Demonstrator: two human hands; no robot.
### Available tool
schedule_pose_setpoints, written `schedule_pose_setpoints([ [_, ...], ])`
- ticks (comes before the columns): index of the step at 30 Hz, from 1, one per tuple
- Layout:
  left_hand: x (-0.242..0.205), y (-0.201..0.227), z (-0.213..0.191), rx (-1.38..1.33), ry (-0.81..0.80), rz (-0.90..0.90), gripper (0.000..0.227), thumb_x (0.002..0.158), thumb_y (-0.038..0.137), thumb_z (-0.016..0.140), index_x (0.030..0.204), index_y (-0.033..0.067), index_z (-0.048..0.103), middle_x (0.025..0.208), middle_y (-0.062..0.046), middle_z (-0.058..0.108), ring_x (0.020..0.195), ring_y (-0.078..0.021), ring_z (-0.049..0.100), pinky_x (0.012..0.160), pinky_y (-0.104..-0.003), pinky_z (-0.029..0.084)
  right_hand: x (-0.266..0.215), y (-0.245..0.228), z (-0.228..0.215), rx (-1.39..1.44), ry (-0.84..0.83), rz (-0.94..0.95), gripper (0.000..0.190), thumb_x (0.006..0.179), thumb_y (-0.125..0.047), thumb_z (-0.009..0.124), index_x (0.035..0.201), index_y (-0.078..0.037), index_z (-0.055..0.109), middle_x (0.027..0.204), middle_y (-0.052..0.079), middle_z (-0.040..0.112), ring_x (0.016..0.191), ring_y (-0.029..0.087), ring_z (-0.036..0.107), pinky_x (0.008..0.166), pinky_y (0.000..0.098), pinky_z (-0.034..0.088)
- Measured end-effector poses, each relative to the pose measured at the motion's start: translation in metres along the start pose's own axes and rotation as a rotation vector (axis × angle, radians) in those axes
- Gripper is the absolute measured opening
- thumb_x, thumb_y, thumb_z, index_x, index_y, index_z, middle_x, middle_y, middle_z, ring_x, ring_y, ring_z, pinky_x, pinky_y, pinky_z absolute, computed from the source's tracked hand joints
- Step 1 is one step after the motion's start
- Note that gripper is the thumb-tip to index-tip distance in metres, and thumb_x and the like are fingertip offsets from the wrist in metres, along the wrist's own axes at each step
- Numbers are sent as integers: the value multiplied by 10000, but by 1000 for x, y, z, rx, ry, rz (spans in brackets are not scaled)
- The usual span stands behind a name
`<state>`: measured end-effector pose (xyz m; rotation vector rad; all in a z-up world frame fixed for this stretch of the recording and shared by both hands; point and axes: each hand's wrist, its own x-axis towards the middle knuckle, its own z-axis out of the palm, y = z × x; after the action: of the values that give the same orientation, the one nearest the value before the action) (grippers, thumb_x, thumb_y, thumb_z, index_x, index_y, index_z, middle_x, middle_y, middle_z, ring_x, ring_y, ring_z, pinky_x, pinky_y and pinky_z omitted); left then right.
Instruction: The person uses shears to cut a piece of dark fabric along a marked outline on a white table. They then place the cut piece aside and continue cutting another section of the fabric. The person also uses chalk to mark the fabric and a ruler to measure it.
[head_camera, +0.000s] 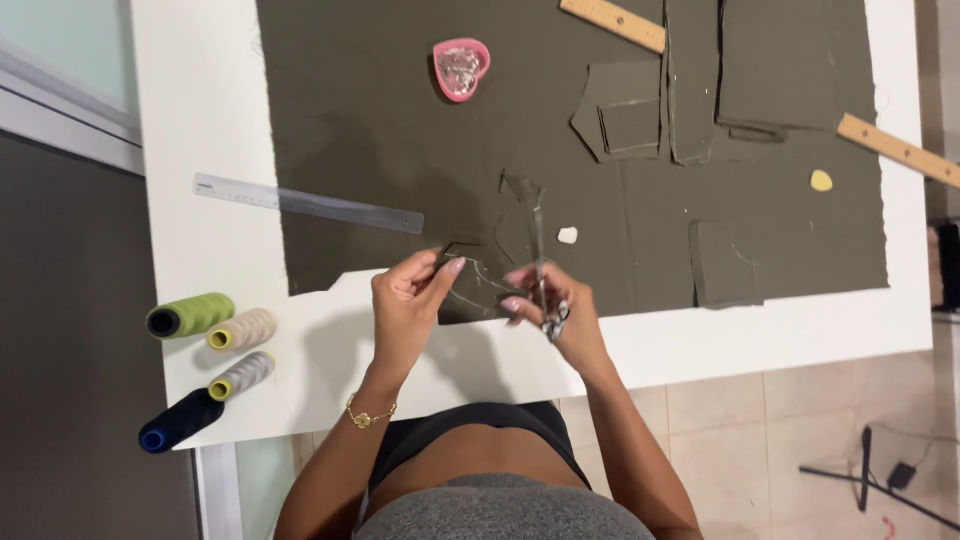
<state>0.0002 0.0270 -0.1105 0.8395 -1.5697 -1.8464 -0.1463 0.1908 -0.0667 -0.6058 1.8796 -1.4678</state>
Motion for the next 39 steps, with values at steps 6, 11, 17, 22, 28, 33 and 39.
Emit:
schedule_pose_setpoints([
  [6, -6, -29, -3, -75, 51, -177, 134, 1040, 137, 786, 1081, 11, 804, 842, -112, 817, 744, -98, 724, 697, -290, 668, 13, 110, -85, -694, 402, -49, 704, 809, -90, 965, 1430, -18, 642, 1118, 218, 640, 970, 441, 714, 921, 525, 585],
  [11, -12, -62, 12, -64, 47, -213, 191, 1034, 176, 809, 1119, 7, 781, 877, -103, 777, 770, -104, 691, 687, -281, 648, 14, 175, -122, -886, 358, -184, 831, 748, 203, 814, 1524, 66, 553, 1211, 299, 612, 1106, 521, 662, 994, 586, 531],
  [17, -14, -39, 104, 115, -6, -124, 104, 1074, 126, 784, 1119, 40, 821, 812, -86, 781, 747, -65, 652, 704, -291, 633, -5, 147, -153, -849, 227, -122, 645, 828, -8, 833, 1444, -89, 660, 1351, 155, 664, 1243, 390, 661, 1089, 492, 501],
  [22, -29, -63, 231, 241, 67, 9, 117, 1021, 67, 813, 1123, 12, 830, 831, -195, 792, 859, -125, 668, 693, -364, 604, -24, 138, -201, 29, -64, 93, 364, 1163, -295, 538, 1386, -102, 751, 1332, 156, 789, 1284, 293, 729, 1143, 425, 517],
  [28, -63, -52, 345, 597, -202, 778, 192, 1061, 83, 680, 1129, 130, 853, 1412, -126, 760, 1371, -382, 675, 1249, -622, 385, -19, 192, -300, 978, 97, 529, 367, 1078, -278, 676, 1323, -16, 758, 1199, 253, 792, 1013, 412, 810, 855, 614, 670],
  [33, -81, -30, 349, 441, -1, 405, 298, 1073, -50, 561, 1230, 24, 803, 1302, -138, 779, 1175, -381, 759, 1050, -506, 599, -11, 71, -315, 865, -210, 456, 456, 1098, -214, 607, 1483, 30, 623, 1603, 254, 565, 1339, 404, 662, 1024, 619, 598],
  [39, -61, -42, 351, 469, 28, 174, 313, 875, 145, 936, 1134, 75, 773, 906, -59, 750, 814, -236, 766, 698, -304, 648, -2, 124, -312, 891, -94, 614, 159, 1062, -217, 729, 1179, -123, 782, 1034, 117, 813, 798, 257, 804, 530, 336, 625],
])
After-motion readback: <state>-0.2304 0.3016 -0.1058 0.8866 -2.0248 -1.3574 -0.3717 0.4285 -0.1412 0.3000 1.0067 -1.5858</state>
